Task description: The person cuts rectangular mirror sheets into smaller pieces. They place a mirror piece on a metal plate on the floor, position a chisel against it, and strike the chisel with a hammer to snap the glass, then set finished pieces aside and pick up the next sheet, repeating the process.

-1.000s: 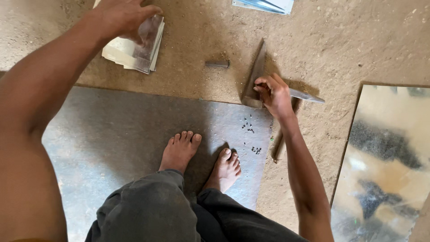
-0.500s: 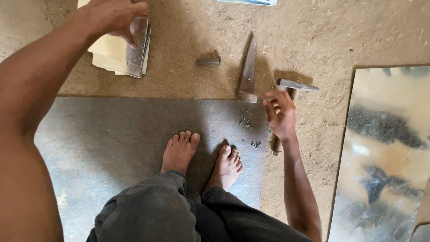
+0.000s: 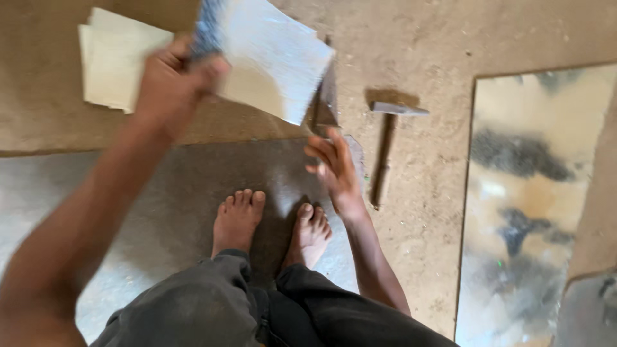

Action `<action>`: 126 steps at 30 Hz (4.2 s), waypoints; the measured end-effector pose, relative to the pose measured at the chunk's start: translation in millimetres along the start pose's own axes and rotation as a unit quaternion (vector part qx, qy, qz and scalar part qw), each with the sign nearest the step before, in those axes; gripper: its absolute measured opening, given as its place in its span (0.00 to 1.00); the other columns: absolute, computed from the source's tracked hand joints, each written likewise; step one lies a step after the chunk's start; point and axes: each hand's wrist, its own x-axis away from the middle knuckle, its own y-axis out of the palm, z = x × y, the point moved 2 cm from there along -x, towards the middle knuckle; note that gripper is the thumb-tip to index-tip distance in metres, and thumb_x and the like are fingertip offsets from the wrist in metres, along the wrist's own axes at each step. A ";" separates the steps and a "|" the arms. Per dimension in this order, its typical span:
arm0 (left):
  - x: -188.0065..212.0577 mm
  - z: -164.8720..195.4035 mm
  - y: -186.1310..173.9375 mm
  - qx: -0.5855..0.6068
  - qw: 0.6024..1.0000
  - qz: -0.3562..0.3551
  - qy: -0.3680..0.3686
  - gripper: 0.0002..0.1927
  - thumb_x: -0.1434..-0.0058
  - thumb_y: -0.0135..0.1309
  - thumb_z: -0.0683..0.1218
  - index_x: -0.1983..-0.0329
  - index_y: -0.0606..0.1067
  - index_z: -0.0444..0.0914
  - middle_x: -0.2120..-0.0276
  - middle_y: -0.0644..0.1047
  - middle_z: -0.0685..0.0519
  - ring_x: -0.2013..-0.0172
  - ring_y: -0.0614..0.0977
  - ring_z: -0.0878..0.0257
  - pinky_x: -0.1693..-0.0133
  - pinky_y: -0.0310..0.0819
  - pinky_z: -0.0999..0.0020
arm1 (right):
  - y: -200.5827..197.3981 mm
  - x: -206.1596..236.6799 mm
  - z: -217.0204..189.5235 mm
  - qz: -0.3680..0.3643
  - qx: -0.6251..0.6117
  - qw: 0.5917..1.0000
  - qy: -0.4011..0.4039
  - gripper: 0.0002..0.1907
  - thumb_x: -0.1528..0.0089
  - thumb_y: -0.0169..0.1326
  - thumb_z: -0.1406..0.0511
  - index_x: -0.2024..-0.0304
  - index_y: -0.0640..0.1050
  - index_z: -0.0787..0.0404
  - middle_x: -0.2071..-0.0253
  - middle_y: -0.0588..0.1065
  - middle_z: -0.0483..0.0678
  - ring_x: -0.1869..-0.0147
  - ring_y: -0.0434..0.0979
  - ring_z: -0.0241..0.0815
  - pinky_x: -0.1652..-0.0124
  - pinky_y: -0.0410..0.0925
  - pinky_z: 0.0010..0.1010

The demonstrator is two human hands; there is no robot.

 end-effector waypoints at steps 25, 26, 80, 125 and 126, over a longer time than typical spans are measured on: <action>16.7 -150.9 107.6 -0.263 0.931 -0.081 0.241 0.12 0.27 0.48 0.37 0.42 0.70 0.37 0.48 0.78 0.44 0.49 0.83 0.48 0.48 0.77 0.58 | -64.7 -61.0 8.0 0.126 0.365 0.880 -0.275 0.07 0.28 0.45 0.76 0.48 0.71 0.63 0.51 0.79 0.52 0.56 0.80 0.37 0.60 0.77 0.27; 17.7 -144.2 107.2 -0.265 0.929 -0.098 0.240 0.11 0.26 0.49 0.37 0.42 0.70 0.37 0.49 0.79 0.44 0.51 0.84 0.50 0.50 0.78 0.59 | -65.8 -59.3 4.4 0.127 0.379 0.870 -0.289 0.09 0.28 0.45 0.77 0.47 0.71 0.63 0.52 0.78 0.52 0.56 0.79 0.38 0.60 0.76 0.29; -80.8 -135.8 122.3 -0.355 0.785 -0.406 0.305 0.14 0.30 0.53 0.41 0.44 0.68 0.34 0.52 0.73 0.44 0.59 0.81 0.52 0.56 0.81 0.58 | -39.5 61.1 -153.0 0.164 0.448 0.774 -0.417 0.07 0.25 0.45 0.68 0.47 0.71 0.65 0.68 0.69 0.46 0.73 0.66 0.36 0.78 0.63 0.25; -138.6 -89.0 121.1 -0.542 0.657 -0.485 -0.197 0.60 0.69 0.76 0.61 0.36 0.61 0.32 0.44 0.69 0.36 0.45 0.74 0.45 0.47 0.74 0.51 | -63.3 -120.3 -33.9 0.010 0.617 0.745 -0.252 0.02 0.34 0.61 0.69 0.59 0.83 0.59 0.66 0.80 0.46 0.71 0.76 0.35 0.71 0.71 0.30; -138.0 -90.5 119.4 -0.549 0.659 -0.481 -0.182 0.61 0.69 0.77 0.61 0.36 0.61 0.32 0.45 0.70 0.37 0.46 0.75 0.45 0.48 0.75 0.52 | -65.1 -118.2 -34.1 0.034 0.626 0.744 -0.230 0.02 0.34 0.60 0.70 0.59 0.82 0.61 0.66 0.79 0.47 0.72 0.75 0.36 0.74 0.69 0.31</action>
